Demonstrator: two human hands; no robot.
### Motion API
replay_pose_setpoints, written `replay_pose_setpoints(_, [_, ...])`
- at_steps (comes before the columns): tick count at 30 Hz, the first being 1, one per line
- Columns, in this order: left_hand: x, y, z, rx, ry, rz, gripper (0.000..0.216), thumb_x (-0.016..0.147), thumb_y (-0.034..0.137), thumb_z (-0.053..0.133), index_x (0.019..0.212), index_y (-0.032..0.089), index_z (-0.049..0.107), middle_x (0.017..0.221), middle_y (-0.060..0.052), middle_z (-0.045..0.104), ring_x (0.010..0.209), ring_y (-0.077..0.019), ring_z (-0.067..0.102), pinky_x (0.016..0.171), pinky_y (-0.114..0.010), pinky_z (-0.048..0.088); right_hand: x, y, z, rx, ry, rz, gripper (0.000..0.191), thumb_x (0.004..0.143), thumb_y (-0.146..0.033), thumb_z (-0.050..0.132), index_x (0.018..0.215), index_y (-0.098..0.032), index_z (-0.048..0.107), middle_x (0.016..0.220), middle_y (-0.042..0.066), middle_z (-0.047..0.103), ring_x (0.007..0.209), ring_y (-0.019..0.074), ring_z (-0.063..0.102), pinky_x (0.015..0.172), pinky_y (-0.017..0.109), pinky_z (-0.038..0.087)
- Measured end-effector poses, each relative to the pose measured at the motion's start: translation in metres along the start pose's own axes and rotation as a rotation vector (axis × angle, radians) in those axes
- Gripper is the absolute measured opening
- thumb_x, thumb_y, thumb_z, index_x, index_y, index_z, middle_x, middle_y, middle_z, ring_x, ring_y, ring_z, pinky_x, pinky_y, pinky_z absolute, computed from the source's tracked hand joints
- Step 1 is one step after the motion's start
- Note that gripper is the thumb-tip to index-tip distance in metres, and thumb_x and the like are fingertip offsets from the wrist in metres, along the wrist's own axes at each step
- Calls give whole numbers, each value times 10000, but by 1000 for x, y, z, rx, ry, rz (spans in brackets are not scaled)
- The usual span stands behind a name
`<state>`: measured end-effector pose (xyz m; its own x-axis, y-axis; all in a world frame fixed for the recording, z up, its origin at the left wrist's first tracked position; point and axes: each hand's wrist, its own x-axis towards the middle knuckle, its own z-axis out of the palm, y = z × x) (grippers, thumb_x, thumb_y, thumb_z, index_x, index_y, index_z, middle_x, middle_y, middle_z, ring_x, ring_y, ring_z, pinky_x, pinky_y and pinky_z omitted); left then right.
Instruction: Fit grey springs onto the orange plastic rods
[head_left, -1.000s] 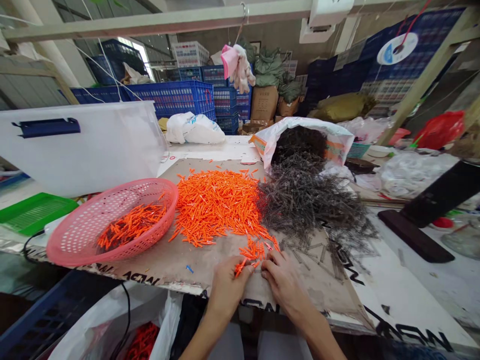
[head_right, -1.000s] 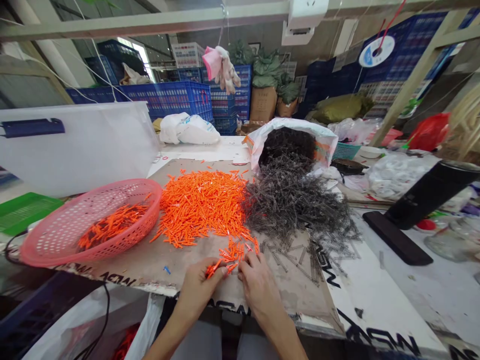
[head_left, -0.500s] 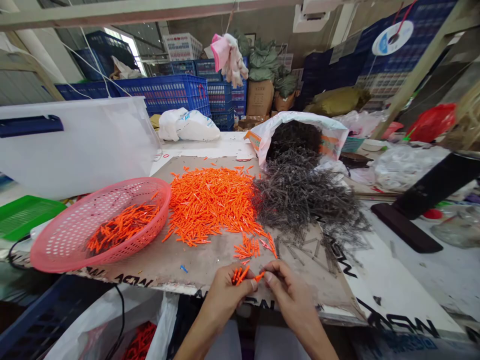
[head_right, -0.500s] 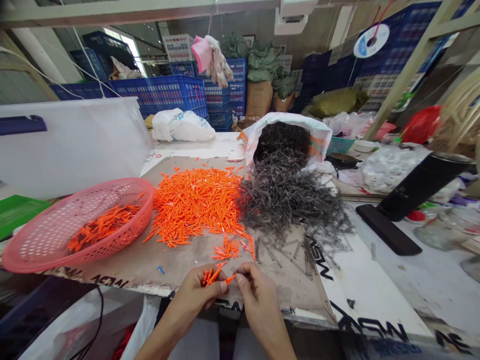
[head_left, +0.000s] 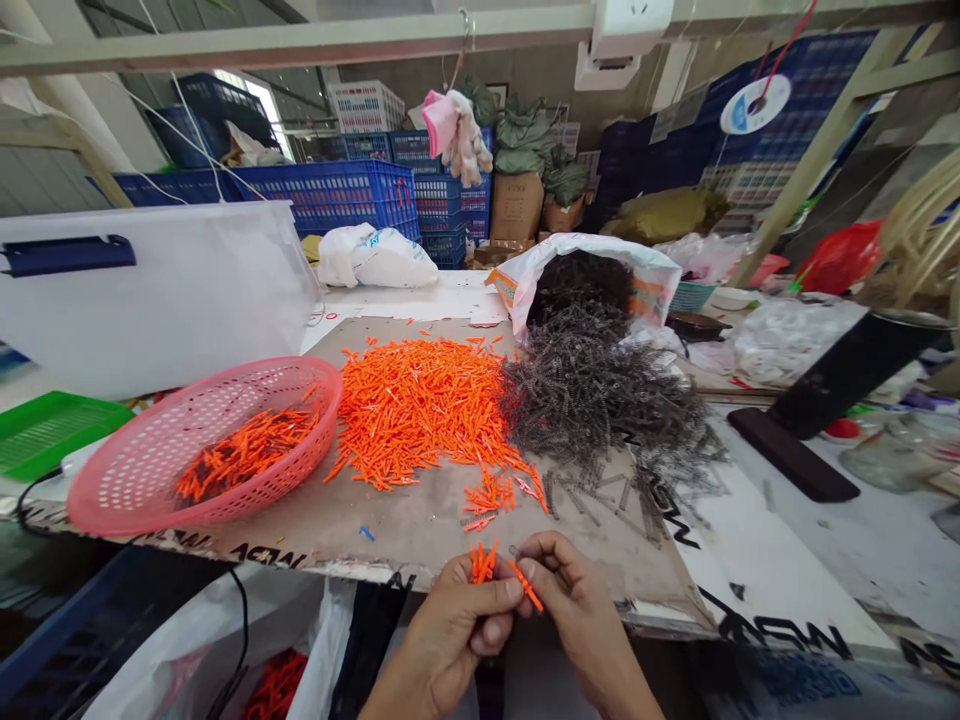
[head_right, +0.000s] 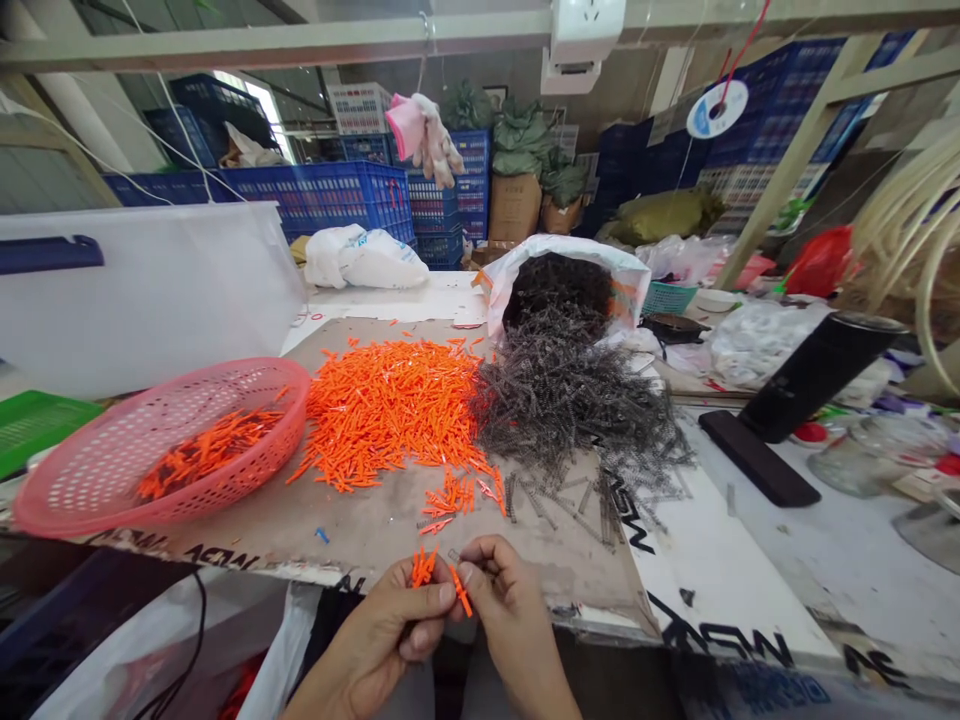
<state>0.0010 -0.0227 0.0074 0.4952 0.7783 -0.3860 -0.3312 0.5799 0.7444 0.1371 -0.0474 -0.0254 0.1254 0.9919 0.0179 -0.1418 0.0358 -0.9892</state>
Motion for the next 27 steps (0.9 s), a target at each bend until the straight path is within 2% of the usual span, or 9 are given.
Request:
replay_pose_setpoints(5, [3, -15, 4, -73, 134, 80, 283, 579, 266, 853, 701, 140, 631, 470, 62, 504, 337, -13, 325, 362, -168, 113, -10, 12, 4, -358, 191, -181, 205, 919, -381, 528, 941, -197, 616, 844, 34, 682, 769, 174, 642, 687, 255, 496])
replay_pose_setpoints(10, [3, -17, 5, -78, 166, 62, 250, 595, 222, 828, 751, 122, 659, 459, 62, 485, 370, -24, 344, 374, -159, 148, -15, 14, 7, -530, 264, -321, 164, 936, -315, 503, 950, -208, 626, 853, 30, 707, 777, 173, 668, 689, 238, 494])
replay_pose_setpoints(14, [3, -11, 6, -73, 147, 50, 199, 570, 188, 793, 701, 104, 668, 420, 61, 460, 366, -25, 310, 369, -161, 138, -15, 10, 6, -557, 249, -319, 165, 940, -320, 501, 928, -207, 621, 819, 20, 690, 735, 161, 651, 665, 230, 487])
replay_pose_setpoints(21, [6, -5, 1, -65, 200, 134, 228, 627, 294, 786, 628, 125, 633, 373, 70, 440, 350, -21, 258, 370, -159, 146, -16, 10, -2, -519, 183, -199, 195, 931, -357, 512, 918, -193, 618, 829, 32, 690, 761, 173, 656, 683, 233, 502])
replay_pose_setpoints(27, [7, -9, 0, 26, 288, 243, 272, 616, 342, 804, 673, 131, 643, 374, 67, 463, 357, -36, 291, 373, -165, 161, -19, 7, -3, -562, 205, -263, 160, 909, -332, 544, 881, -200, 629, 798, 21, 684, 728, 163, 645, 642, 218, 492])
